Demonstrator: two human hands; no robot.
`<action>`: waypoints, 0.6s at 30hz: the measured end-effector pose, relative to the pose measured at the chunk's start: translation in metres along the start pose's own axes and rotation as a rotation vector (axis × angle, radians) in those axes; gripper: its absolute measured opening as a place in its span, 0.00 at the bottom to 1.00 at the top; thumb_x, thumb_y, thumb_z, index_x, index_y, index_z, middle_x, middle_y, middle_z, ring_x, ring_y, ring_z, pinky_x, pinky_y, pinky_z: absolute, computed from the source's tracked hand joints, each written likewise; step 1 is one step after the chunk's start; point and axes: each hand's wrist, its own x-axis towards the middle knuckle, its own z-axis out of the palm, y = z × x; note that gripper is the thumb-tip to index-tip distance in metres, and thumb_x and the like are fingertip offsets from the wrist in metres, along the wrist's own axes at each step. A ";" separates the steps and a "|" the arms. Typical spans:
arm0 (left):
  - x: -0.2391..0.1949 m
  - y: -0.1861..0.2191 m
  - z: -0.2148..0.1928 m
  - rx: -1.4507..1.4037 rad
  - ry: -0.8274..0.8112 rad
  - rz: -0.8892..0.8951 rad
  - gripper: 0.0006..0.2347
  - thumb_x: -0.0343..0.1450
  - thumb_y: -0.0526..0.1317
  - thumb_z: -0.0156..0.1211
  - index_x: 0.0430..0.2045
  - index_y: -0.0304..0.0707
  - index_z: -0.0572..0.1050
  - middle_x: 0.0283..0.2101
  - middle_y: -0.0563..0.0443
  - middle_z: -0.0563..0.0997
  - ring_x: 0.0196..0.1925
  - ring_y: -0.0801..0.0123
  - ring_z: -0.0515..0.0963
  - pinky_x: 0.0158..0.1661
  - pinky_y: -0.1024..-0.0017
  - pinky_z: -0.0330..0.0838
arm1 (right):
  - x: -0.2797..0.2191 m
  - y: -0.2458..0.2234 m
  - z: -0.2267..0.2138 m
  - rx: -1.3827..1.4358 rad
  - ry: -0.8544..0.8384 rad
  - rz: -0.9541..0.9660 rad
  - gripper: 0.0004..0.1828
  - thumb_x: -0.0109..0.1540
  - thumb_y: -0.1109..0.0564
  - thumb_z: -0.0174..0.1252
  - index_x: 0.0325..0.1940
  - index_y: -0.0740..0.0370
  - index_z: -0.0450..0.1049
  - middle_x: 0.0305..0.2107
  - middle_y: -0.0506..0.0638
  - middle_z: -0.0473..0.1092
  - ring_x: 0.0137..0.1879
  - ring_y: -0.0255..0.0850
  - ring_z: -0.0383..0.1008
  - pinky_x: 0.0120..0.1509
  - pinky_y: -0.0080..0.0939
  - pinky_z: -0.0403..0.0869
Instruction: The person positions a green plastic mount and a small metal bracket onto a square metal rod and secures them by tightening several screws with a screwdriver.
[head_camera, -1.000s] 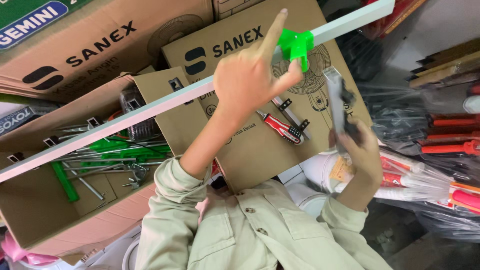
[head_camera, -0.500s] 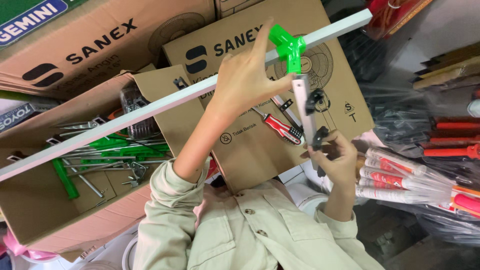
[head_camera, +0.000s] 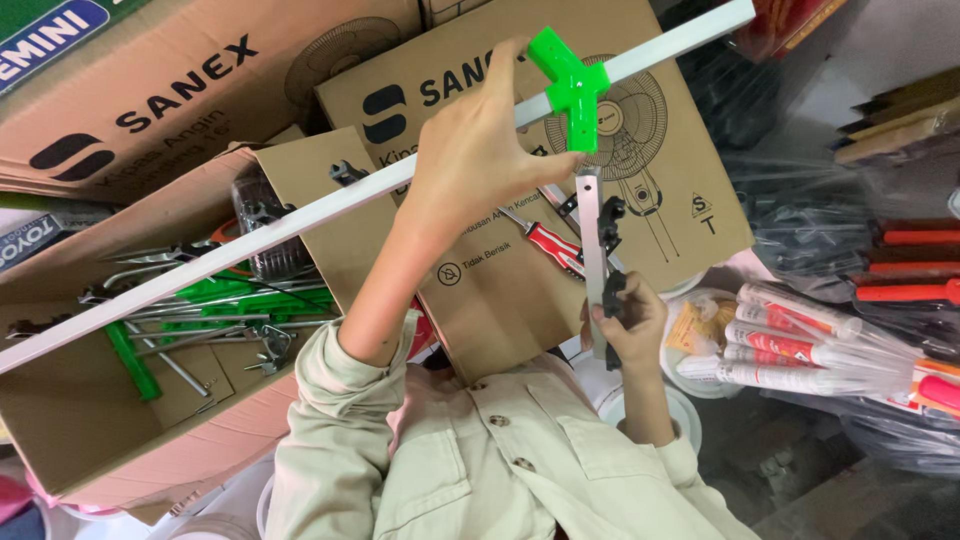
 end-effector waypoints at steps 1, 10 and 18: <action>0.001 0.002 -0.003 -0.002 -0.004 0.003 0.41 0.57 0.54 0.78 0.61 0.33 0.63 0.31 0.40 0.82 0.37 0.50 0.84 0.38 0.59 0.76 | 0.001 0.001 0.001 0.008 -0.008 0.016 0.15 0.61 0.65 0.62 0.39 0.62 0.60 0.27 0.61 0.73 0.21 0.42 0.74 0.23 0.38 0.73; -0.003 0.004 -0.003 -0.015 0.005 0.037 0.40 0.57 0.52 0.76 0.61 0.32 0.63 0.28 0.40 0.81 0.34 0.48 0.84 0.37 0.59 0.76 | 0.004 0.010 -0.001 0.113 -0.044 0.005 0.12 0.61 0.63 0.60 0.41 0.65 0.62 0.26 0.62 0.72 0.20 0.42 0.72 0.22 0.38 0.71; -0.007 0.005 -0.005 -0.067 -0.051 0.058 0.40 0.60 0.51 0.74 0.63 0.28 0.64 0.32 0.36 0.82 0.38 0.45 0.84 0.41 0.57 0.76 | 0.018 0.023 -0.006 0.161 -0.081 -0.022 0.17 0.61 0.60 0.65 0.41 0.63 0.61 0.25 0.62 0.71 0.20 0.41 0.72 0.21 0.38 0.72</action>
